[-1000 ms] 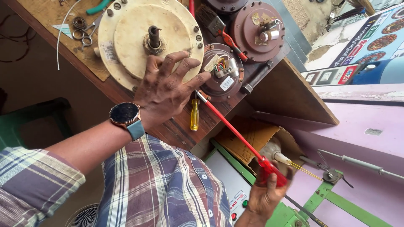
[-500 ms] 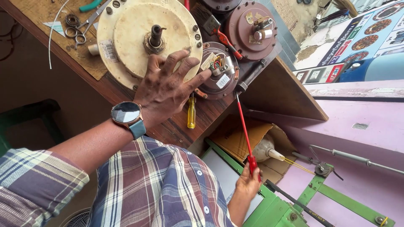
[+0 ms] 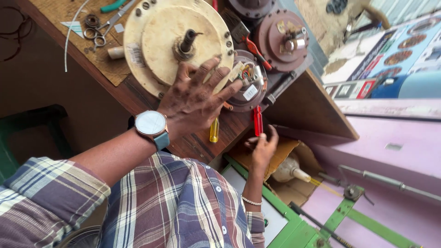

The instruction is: The person uses a red-handled screwdriver to tighten screws on a circular electrical component mounted on a workbench. They also handle small wires and use a yellow-handled screwdriver to adjust parts of the assembly.

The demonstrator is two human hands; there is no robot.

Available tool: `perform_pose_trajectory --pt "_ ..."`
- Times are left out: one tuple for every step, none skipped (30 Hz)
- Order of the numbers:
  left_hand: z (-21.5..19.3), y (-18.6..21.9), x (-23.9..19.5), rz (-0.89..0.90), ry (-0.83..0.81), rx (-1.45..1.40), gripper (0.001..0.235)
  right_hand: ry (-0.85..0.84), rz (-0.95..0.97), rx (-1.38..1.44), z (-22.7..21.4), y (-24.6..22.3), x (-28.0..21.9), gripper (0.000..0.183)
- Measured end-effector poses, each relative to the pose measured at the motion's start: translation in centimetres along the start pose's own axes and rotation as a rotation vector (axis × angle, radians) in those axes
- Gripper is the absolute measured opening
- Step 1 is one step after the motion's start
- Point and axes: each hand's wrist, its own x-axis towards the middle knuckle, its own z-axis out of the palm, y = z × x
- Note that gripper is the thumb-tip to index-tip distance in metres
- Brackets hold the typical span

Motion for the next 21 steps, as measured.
perform_pose_trajectory --pt "0.0 -0.1 0.0 -0.002 -0.01 -0.01 0.062 -0.01 -0.063 0.035 0.1 -0.6 0.4 0.036" --pt "0.0 -0.1 -0.2 -0.005 -0.019 -0.02 0.062 -0.02 -0.124 0.071 0.1 -1.0 0.6 0.031" --pt "0.1 -0.2 -0.4 -0.004 -0.03 -0.033 0.063 -0.026 -0.184 0.106 0.0 -1.5 0.5 0.028" --pt "0.2 -0.2 -0.6 -0.012 -0.009 -0.04 0.062 -0.088 -0.195 0.119 -0.1 -1.9 0.4 0.026" --pt "0.4 -0.2 -0.7 -0.015 0.012 -0.051 0.061 -0.144 -0.206 0.131 -0.2 -2.2 0.0 0.024" --pt "0.6 -0.3 -0.5 -0.019 0.033 -0.062 0.061 -0.201 -0.215 0.143 -0.3 -2.6 -0.5 0.022" --pt "0.8 -0.3 -0.3 -0.028 0.046 -0.099 0.058 -0.235 -0.2 0.121 -0.3 -3.0 -1.0 0.021" --pt "0.7 -0.2 -0.3 -0.037 0.06 -0.135 0.056 -0.268 -0.185 0.098 -0.2 -3.3 -1.6 0.021" --pt "0.4 -0.2 -0.5 -0.048 0.072 -0.167 0.053 -0.307 -0.168 0.077 0.1 -3.8 -2.2 0.02" --pt "0.0 -0.1 -0.4 -0.083 0.131 -0.266 0.045 -0.331 -0.175 0.079 0.3 -4.3 -2.7 0.019" --pt "-0.5 -0.1 -0.3 -0.109 0.191 -0.364 0.038 -0.352 -0.183 0.087 0.5 -4.7 -3.2 0.019" --pt "-1.2 -0.1 -0.3 -0.135 0.253 -0.462 0.032 -0.373 -0.191 0.094 0.6 -5.3 -3.5 0.019" --pt "-2.1 0.2 -1.1 -0.348 0.33 -0.545 0.033 -0.376 -0.216 0.059 0.5 -5.9 -3.7 0.018" --pt "-3.0 0.6 -2.2 -0.564 0.405 -0.625 0.034 -0.38 -0.24 0.023 0.4 -6.6 -3.8 0.018" --pt "-3.4 0.3 -3.2 -0.672 0.434 -0.546 0.038 -0.381 -0.259 -0.019 -0.1 -7.3 -3.9 0.018" --pt "-3.2 0.0 -3.9 -0.743 0.453 -0.554 0.042 -0.35 -0.287 -0.036 -0.6 -8.0 -3.9 0.018" --pt "-3.0 -0.3 -5.2 -0.833 0.476 -0.549 0.048 -0.341 -0.312 -0.059 -0.8 -8.8 -3.6 0.018" --pt "-2.2 -0.7 -6.0 -0.887 0.49 -0.635 0.054 -0.332 -0.337 -0.081 -1.1 -9.6 -3.5 0.018" --pt "-1.6 -1.4 -7.1 -0.947 0.511 -0.704 0.061 -0.329 -0.359 -0.125 -0.9 -10.5 -3.4 0.018" --pt "-0.9 -1.7 -7.9 -0.991 0.526 -0.836 0.063 -0.326 -0.383 -0.168 -0.7 -11.6 -3.1 0.019" --pt "0.0 -1.6 -8.0 -1.02 0.535 -0.982 0.066 -0.337 -0.419 -0.161 -0.6 -12.7 -2.8 0.019"
